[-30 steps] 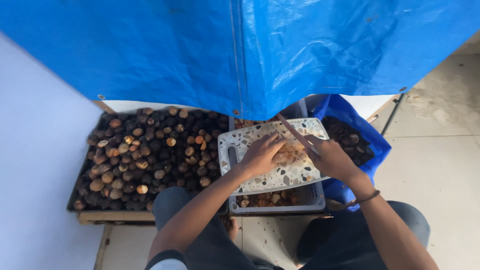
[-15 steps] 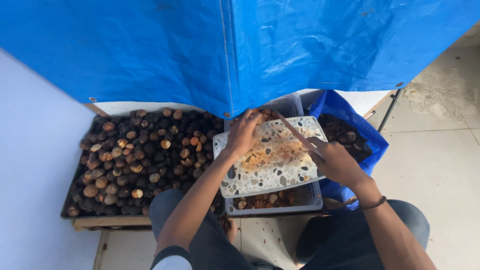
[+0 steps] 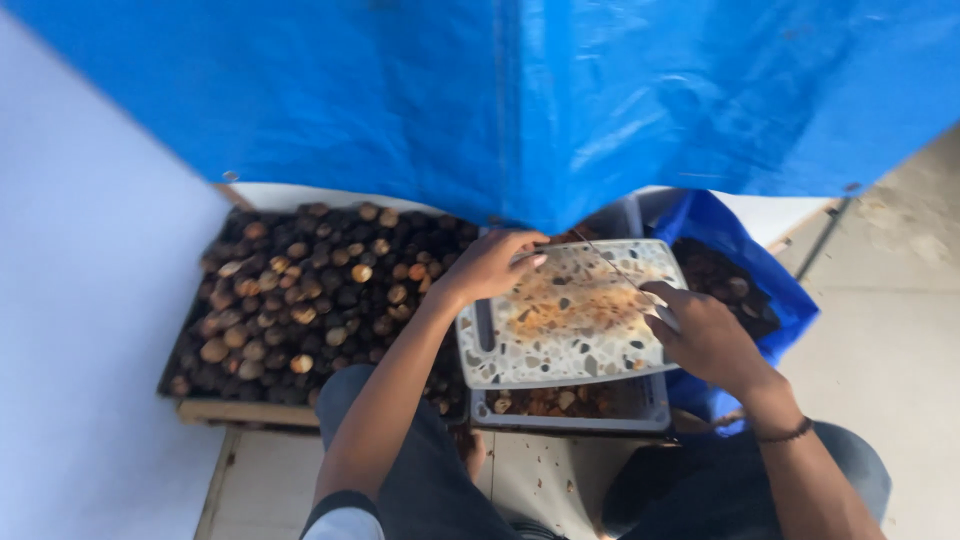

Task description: The person sits on the floor and uses a knife to peel the outer shell of nuts. They place the peeled nuts into a white crate and discard the shells into a blue bag.

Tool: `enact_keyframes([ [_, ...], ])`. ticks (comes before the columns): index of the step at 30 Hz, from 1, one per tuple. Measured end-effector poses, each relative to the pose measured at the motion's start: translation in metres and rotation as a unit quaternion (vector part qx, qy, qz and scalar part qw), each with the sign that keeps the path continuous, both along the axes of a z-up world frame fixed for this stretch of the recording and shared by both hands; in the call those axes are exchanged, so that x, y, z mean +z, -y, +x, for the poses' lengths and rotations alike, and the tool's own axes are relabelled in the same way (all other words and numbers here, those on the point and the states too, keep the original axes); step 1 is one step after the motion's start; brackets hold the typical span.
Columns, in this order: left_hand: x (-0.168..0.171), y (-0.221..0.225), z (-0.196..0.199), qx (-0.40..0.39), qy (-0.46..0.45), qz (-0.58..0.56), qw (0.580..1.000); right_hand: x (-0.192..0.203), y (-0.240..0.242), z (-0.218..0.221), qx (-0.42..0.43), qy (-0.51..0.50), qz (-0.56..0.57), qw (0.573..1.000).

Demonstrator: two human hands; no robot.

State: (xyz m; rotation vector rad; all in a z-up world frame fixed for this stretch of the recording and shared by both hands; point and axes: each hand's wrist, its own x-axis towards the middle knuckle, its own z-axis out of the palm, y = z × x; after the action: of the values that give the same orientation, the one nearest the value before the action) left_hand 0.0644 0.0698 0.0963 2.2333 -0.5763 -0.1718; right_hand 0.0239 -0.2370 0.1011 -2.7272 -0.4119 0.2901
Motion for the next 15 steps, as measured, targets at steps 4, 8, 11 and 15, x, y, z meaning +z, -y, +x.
enact_keyframes([
  [4,-0.004,-0.047,0.019,0.041,0.024,0.044,0.998,-0.003,-0.003,0.004,0.015,-0.006,-0.036,0.999],
  [8,-0.019,-0.115,0.038,0.117,0.047,-0.015,0.992,-0.014,-0.005,0.010,0.070,0.018,-0.098,0.993],
  [11,-0.050,-0.160,0.043,0.198,0.024,0.002,0.980,-0.020,-0.011,0.013,0.080,0.006,-0.113,0.990],
  [15,-0.097,-0.213,0.037,0.298,0.009,0.023,0.954,-0.026,-0.023,0.016,0.097,0.013,-0.127,0.987],
])
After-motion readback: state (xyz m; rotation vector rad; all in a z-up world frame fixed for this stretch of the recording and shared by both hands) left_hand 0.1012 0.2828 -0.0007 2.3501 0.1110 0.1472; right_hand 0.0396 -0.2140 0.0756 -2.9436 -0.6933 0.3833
